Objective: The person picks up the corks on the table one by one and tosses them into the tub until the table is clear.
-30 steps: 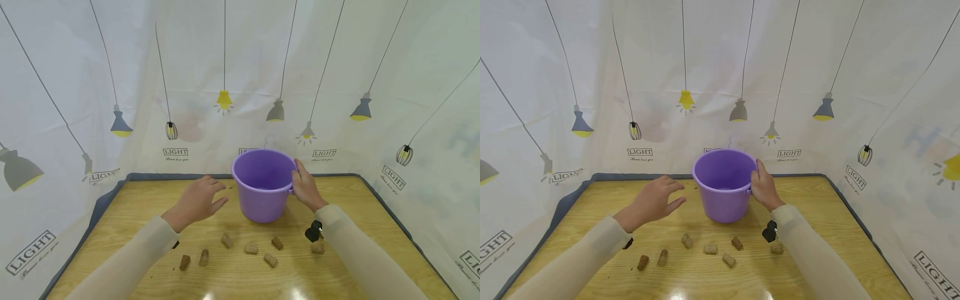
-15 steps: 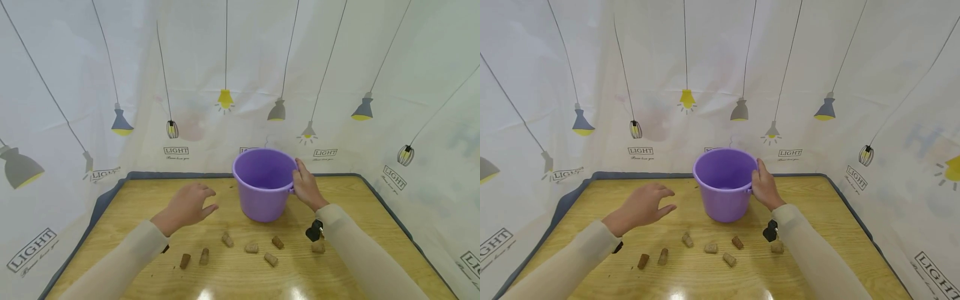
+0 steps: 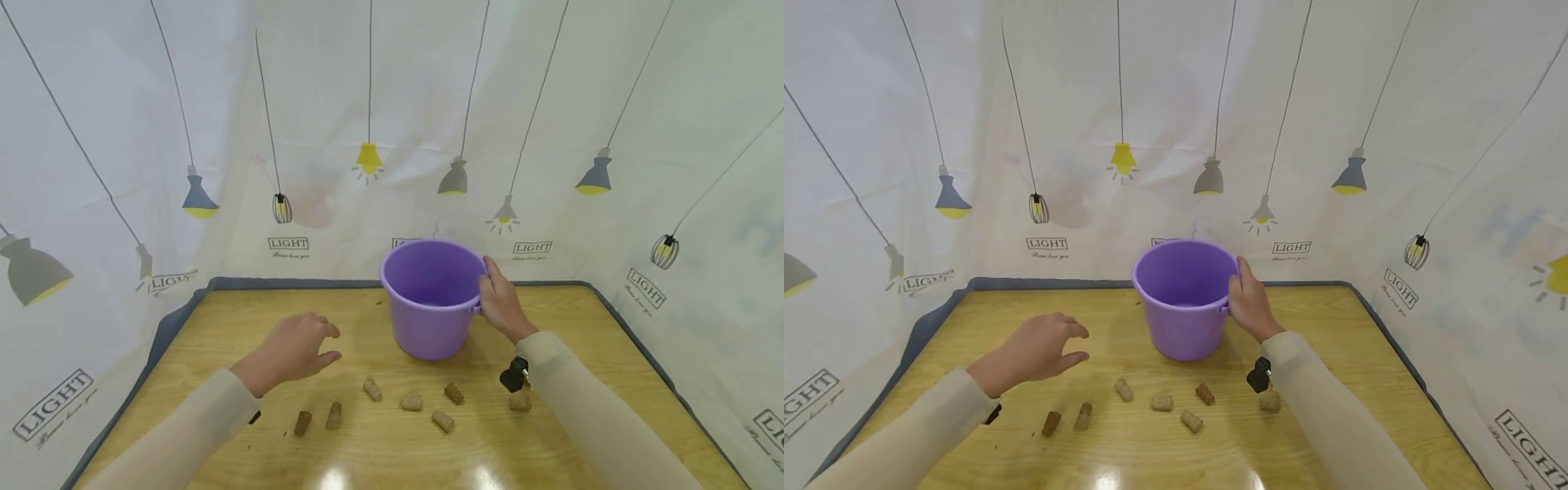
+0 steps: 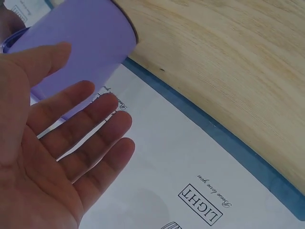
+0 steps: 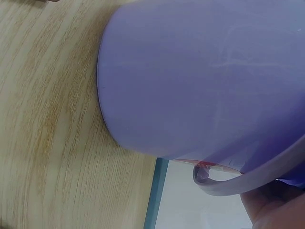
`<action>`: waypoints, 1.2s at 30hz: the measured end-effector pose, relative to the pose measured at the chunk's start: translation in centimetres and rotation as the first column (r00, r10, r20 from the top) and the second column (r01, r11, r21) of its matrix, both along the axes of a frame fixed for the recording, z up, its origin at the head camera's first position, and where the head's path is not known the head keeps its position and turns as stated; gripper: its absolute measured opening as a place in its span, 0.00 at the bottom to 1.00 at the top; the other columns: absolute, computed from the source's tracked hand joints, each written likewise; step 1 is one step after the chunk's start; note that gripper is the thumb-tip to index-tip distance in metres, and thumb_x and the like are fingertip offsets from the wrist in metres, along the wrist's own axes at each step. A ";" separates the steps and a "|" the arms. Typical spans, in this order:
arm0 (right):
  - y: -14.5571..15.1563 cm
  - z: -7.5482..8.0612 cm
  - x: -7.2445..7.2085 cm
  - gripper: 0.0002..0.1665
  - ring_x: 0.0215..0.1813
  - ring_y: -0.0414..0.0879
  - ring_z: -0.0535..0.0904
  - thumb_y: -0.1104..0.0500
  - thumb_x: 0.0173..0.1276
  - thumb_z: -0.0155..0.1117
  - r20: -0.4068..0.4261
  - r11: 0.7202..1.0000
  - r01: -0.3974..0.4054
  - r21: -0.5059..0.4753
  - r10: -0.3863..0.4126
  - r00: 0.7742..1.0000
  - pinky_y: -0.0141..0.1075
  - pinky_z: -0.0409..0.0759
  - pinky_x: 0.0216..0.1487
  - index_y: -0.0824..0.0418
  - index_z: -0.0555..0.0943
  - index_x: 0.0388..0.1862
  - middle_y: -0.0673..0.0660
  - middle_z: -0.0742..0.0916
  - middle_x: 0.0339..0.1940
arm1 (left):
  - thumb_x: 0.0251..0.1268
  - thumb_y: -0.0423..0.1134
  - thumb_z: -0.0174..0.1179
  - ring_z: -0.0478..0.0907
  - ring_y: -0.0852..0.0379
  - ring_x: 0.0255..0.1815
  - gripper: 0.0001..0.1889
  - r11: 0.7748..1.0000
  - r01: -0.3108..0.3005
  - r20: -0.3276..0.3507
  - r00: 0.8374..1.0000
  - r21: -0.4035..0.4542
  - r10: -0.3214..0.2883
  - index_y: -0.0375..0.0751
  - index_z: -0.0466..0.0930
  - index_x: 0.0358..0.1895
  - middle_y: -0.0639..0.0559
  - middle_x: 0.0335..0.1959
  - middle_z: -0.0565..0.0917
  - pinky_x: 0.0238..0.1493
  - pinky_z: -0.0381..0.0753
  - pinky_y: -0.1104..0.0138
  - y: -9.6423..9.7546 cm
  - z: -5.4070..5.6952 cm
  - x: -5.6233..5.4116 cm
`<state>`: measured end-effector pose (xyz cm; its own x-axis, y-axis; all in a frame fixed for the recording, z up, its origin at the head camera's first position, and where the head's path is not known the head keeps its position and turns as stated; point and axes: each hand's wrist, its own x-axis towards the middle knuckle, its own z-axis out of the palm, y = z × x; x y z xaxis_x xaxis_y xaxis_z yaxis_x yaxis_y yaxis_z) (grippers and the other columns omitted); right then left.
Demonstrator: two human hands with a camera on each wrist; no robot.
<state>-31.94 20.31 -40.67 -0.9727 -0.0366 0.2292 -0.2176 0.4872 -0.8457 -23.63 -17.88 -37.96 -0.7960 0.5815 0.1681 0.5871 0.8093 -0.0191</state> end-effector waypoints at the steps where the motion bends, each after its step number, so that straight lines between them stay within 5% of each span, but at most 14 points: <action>1: 0.0 0.1 0.0 0.35 0.29 0.45 0.79 0.53 0.84 0.35 0.000 1.000 -0.001 0.001 0.001 1.000 0.37 0.83 0.31 0.59 0.47 0.86 0.73 0.81 0.49 | 0.63 0.49 0.73 0.86 0.48 0.45 0.17 1.000 -0.003 0.010 1.000 -0.007 0.003 0.42 0.89 0.49 0.48 0.45 0.89 0.43 0.88 0.54 -0.1 0.0 0.1; 7: 0.3 0.2 -0.1 0.36 0.30 0.48 0.79 0.53 0.84 0.36 0.002 1.000 0.001 0.013 -0.001 1.000 0.38 0.83 0.32 0.58 0.47 0.86 0.69 0.81 0.40 | 0.62 0.50 0.73 0.86 0.49 0.46 0.18 0.998 -0.007 0.093 0.996 -0.058 0.013 0.43 0.89 0.49 0.48 0.47 0.89 0.45 0.87 0.53 -0.8 0.0 0.3; 15: 0.3 0.2 -0.1 0.35 0.30 0.46 0.80 0.53 0.84 0.36 0.000 1.000 0.004 0.011 -0.004 1.000 0.37 0.83 0.32 0.58 0.48 0.86 0.73 0.81 0.46 | 0.55 0.52 0.77 0.85 0.51 0.46 0.20 0.987 0.013 0.224 0.974 -0.163 0.024 0.46 0.89 0.47 0.52 0.47 0.89 0.47 0.87 0.53 -1.7 -0.2 1.0; 27: 0.0 0.1 0.0 0.36 0.32 0.46 0.80 0.52 0.84 0.34 0.015 1.000 0.001 0.024 -0.001 1.000 0.37 0.83 0.34 0.58 0.47 0.86 0.74 0.80 0.54 | 0.52 0.53 0.78 0.82 0.54 0.48 0.25 0.974 -0.028 0.453 0.882 -0.225 0.130 0.48 0.86 0.53 0.55 0.48 0.86 0.49 0.84 0.56 -2.2 -2.1 2.0; 36: 0.0 0.1 -0.1 0.36 0.31 0.47 0.79 0.52 0.84 0.36 0.015 1.000 0.002 0.023 -0.002 1.000 0.39 0.82 0.34 0.58 0.47 0.86 0.72 0.81 0.47 | 0.46 0.47 0.78 0.83 0.55 0.44 0.23 0.970 -0.036 0.402 0.906 -0.239 0.133 0.44 0.87 0.48 0.53 0.46 0.87 0.47 0.85 0.57 -2.5 -3.4 2.8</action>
